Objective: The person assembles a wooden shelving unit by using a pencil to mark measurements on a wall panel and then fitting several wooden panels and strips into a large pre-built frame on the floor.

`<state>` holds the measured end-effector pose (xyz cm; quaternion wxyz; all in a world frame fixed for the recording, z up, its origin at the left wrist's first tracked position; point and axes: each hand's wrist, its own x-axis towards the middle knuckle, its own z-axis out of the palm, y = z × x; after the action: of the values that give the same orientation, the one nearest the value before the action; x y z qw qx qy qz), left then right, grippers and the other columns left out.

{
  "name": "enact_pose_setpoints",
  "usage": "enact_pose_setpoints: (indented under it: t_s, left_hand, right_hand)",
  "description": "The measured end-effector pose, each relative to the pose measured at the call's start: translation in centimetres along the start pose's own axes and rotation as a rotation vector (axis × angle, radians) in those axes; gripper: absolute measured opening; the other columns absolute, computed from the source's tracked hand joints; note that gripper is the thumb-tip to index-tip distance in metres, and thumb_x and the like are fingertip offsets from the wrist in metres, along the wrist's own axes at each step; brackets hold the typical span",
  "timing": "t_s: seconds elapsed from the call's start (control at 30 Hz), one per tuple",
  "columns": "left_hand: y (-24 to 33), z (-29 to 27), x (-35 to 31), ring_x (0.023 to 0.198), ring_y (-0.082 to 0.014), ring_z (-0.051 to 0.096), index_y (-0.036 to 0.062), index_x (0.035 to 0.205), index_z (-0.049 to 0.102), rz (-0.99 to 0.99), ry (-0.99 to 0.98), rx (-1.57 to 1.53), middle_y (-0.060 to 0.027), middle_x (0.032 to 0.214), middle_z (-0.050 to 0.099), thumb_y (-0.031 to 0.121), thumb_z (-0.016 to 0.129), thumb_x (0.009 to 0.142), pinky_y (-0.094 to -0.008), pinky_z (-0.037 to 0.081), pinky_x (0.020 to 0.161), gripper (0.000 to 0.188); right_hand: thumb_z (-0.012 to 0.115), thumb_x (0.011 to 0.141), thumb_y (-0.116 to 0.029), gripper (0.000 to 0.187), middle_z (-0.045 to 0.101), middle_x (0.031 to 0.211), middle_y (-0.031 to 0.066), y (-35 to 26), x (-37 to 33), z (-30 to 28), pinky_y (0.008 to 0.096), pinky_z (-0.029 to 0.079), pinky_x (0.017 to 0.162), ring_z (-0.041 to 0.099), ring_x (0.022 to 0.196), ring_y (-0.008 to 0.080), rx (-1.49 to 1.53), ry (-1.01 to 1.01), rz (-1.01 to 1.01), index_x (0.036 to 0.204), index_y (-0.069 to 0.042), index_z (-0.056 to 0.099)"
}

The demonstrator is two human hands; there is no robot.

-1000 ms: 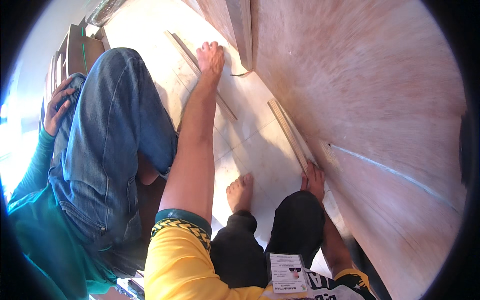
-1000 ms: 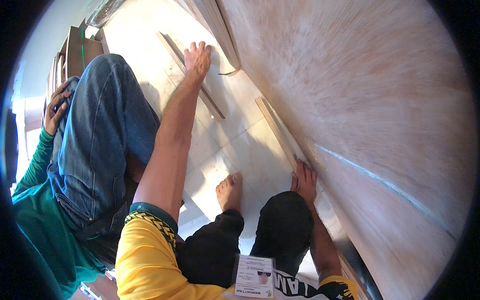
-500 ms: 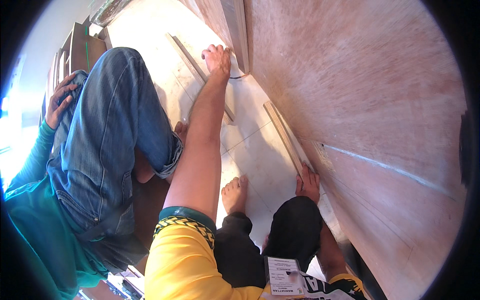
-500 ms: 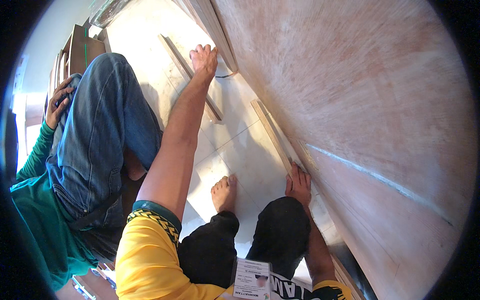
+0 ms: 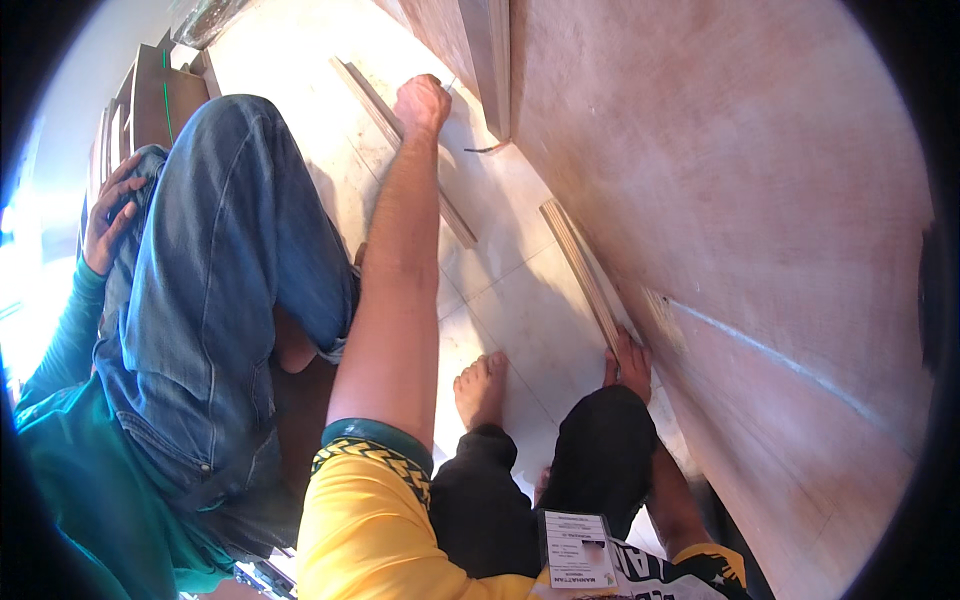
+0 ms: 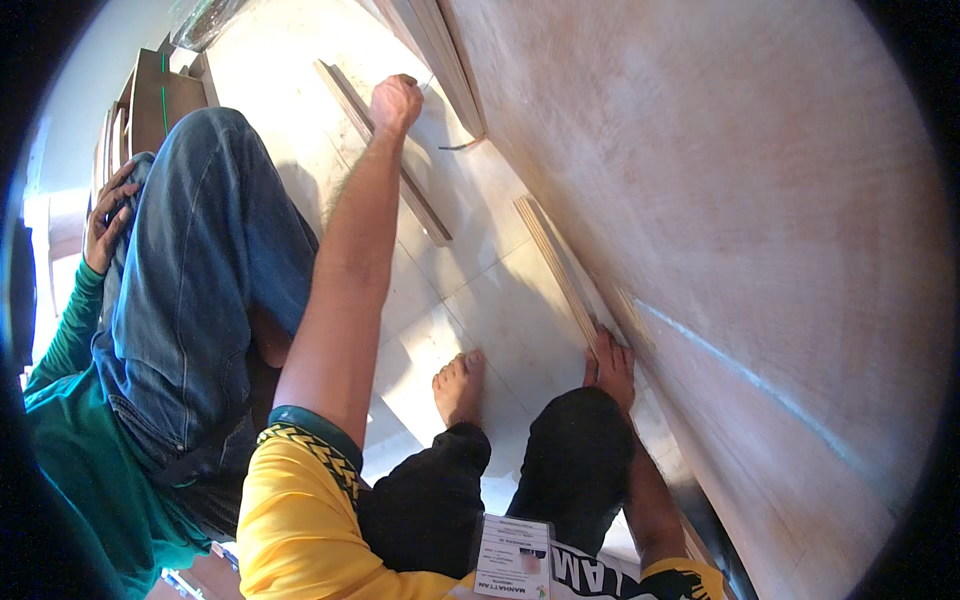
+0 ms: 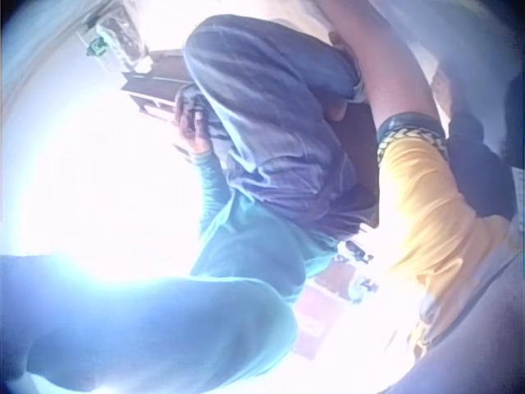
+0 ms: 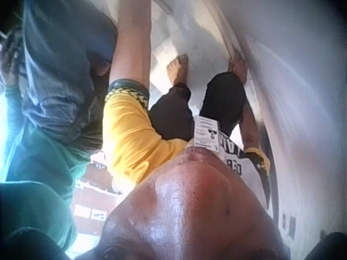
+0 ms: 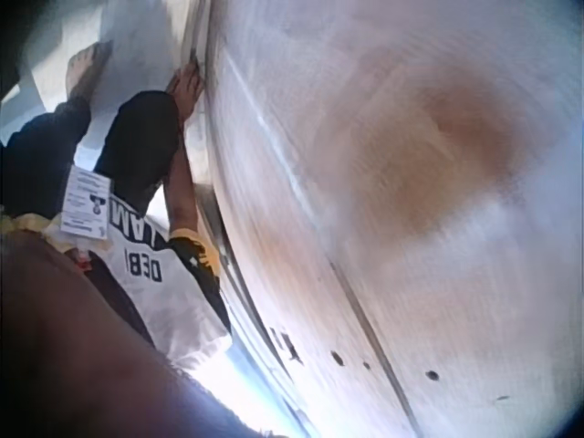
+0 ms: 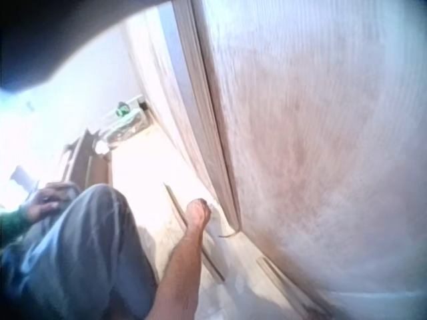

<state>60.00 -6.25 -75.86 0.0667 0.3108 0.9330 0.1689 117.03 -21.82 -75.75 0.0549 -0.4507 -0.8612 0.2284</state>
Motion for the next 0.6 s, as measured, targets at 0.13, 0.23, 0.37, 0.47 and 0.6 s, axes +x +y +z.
enact_pose_setpoints:
  t_s: [0.13,0.23,0.37,0.47,0.6]
  left_hand:
    - [1.4,2.3,0.1,0.098,-0.0388,0.073,-0.0003,0.098,0.078,-0.178,0.050,-0.204,-0.0230,0.104,0.074,0.019,0.070,0.091,-0.0464,0.060,0.085,0.022]
    - [1.2,3.8,0.5,0.097,-0.0391,0.071,-0.0022,0.095,0.076,-0.097,0.235,-0.063,-0.0227,0.101,0.072,0.019,0.069,0.091,-0.0469,0.060,0.084,0.023]
    - [0.0,5.3,1.6,0.101,-0.0350,0.069,0.0002,0.098,0.073,0.057,0.219,0.161,-0.0187,0.103,0.069,0.015,0.064,0.094,-0.0449,0.060,0.084,0.018]
    - [-0.4,5.5,1.7,0.101,-0.0271,0.066,0.0045,0.098,0.072,0.249,0.280,0.342,-0.0118,0.100,0.068,0.016,0.060,0.095,-0.0390,0.060,0.079,0.017]
    - [0.3,5.0,0.8,0.098,-0.0225,0.064,0.0075,0.100,0.071,0.289,0.298,0.522,-0.0066,0.098,0.066,0.020,0.060,0.094,-0.0346,0.055,0.075,0.017]
  right_hand:
    - [0.062,0.097,-0.015,0.055,0.061,0.132,0.0200,-0.1,0.0,-0.2,0.0508,0.044,0.107,0.055,0.116,0.0422,0.062,-0.020,0.049,0.150,-0.007,0.047]
    - [0.063,0.096,-0.014,0.056,0.062,0.132,0.0179,-0.4,-0.3,-0.2,0.0507,0.045,0.107,0.055,0.116,0.0421,0.075,0.012,0.056,0.150,-0.008,0.048]
    - [0.063,0.095,-0.012,0.056,0.062,0.133,0.0152,-0.9,-0.3,-0.5,0.0502,0.045,0.106,0.054,0.116,0.0410,0.101,-0.028,0.122,0.149,-0.011,0.049]
    - [0.063,0.094,-0.010,0.057,0.062,0.134,0.0147,-1.3,0.0,-0.7,0.0497,0.046,0.106,0.055,0.116,0.0402,0.076,-0.025,0.131,0.149,-0.011,0.049]
    - [0.063,0.093,-0.008,0.057,0.061,0.136,0.0147,-1.3,0.2,-0.9,0.0493,0.046,0.106,0.055,0.116,0.0405,-0.016,-0.020,0.087,0.149,-0.012,0.049]
